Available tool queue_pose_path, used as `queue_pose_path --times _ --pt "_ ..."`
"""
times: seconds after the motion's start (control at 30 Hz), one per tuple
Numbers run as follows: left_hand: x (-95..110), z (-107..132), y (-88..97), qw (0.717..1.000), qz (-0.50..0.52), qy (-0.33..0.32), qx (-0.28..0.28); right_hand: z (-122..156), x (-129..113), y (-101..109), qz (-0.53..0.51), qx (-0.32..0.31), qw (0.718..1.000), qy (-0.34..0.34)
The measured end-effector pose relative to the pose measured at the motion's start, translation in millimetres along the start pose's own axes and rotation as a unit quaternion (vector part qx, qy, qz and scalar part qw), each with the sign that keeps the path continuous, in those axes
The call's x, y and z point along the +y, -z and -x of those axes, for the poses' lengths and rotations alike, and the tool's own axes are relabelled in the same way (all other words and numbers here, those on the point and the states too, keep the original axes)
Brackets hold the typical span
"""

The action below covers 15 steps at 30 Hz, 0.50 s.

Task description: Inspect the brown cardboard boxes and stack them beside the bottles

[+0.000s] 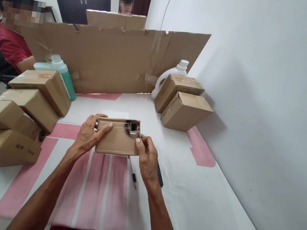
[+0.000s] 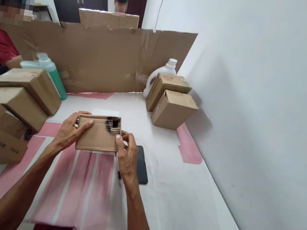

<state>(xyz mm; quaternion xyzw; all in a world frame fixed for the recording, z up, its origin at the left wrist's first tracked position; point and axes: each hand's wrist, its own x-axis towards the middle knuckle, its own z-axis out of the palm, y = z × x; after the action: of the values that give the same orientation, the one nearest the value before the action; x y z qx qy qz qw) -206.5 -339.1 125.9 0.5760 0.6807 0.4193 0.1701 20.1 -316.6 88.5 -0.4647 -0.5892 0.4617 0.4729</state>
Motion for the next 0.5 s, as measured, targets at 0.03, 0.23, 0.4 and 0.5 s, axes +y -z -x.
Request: queue_pose_path --times 0.03,0.23,0.4,0.5 --pt "5 4 10.7 1.0 -0.009 0.012 -0.012 4 -9 -1 -0.003 -0.021 1.0 -0.002" --pt "15 35 54.0 0.994 -0.072 0.038 -0.069 21 -35 -4 0.068 -0.108 0.992 -0.018" --pt "10 45 58.0 0.991 -0.096 0.037 -0.084 16 -31 -14 0.098 -0.116 0.988 0.01" --pt "19 46 50.4 0.985 -0.169 -0.017 -0.005 19 -33 -23 0.097 -0.089 0.991 0.032"
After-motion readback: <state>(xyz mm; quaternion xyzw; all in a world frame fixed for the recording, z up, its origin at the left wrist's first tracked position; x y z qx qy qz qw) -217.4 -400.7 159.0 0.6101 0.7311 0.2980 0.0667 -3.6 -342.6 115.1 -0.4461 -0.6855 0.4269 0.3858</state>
